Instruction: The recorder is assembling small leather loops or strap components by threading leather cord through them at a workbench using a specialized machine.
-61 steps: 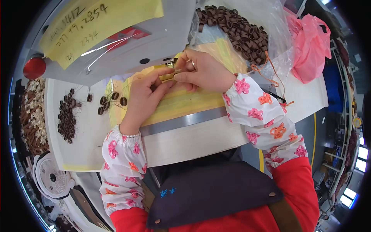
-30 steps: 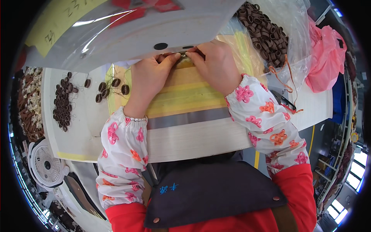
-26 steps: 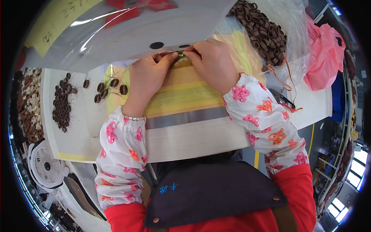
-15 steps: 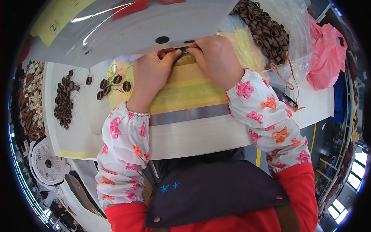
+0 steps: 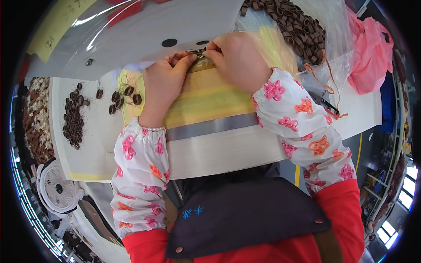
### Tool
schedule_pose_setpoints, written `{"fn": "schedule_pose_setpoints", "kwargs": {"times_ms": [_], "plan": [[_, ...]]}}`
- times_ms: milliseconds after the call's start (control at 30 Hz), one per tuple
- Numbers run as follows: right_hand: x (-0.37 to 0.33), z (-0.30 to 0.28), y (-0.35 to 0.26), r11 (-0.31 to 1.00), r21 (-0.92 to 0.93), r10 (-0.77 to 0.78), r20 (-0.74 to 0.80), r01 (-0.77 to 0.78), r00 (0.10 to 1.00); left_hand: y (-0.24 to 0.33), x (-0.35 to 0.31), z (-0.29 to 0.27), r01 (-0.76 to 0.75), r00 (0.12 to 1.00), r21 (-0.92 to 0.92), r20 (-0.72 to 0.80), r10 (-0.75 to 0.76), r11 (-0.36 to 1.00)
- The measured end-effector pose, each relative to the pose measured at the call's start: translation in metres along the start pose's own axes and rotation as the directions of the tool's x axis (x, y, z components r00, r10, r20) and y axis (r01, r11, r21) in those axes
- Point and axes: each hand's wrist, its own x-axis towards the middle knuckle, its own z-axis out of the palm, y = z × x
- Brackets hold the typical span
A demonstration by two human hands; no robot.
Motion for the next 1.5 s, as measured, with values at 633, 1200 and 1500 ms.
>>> {"fn": "schedule_pose_setpoints", "kwargs": {"times_ms": [633,1200,1500], "plan": [[0.039,-0.034,0.067,0.943,-0.285,0.087,-0.28,-0.169,0.956,-0.017,-0.049,-0.04,-0.423,0.852,0.402,-0.126,0.507,0.812],[0.056,-0.04,0.071,0.926,-0.303,0.209,-0.084,-0.225,0.974,0.006,-0.027,0.005,-0.467,0.831,0.498,-0.033,0.555,0.731],[0.006,-0.065,0.021,0.601,0.642,0.291,0.379,-0.476,0.878,0.003,-0.023,-0.005,-0.303,0.95,0.323,0.022,0.313,0.896]]}}
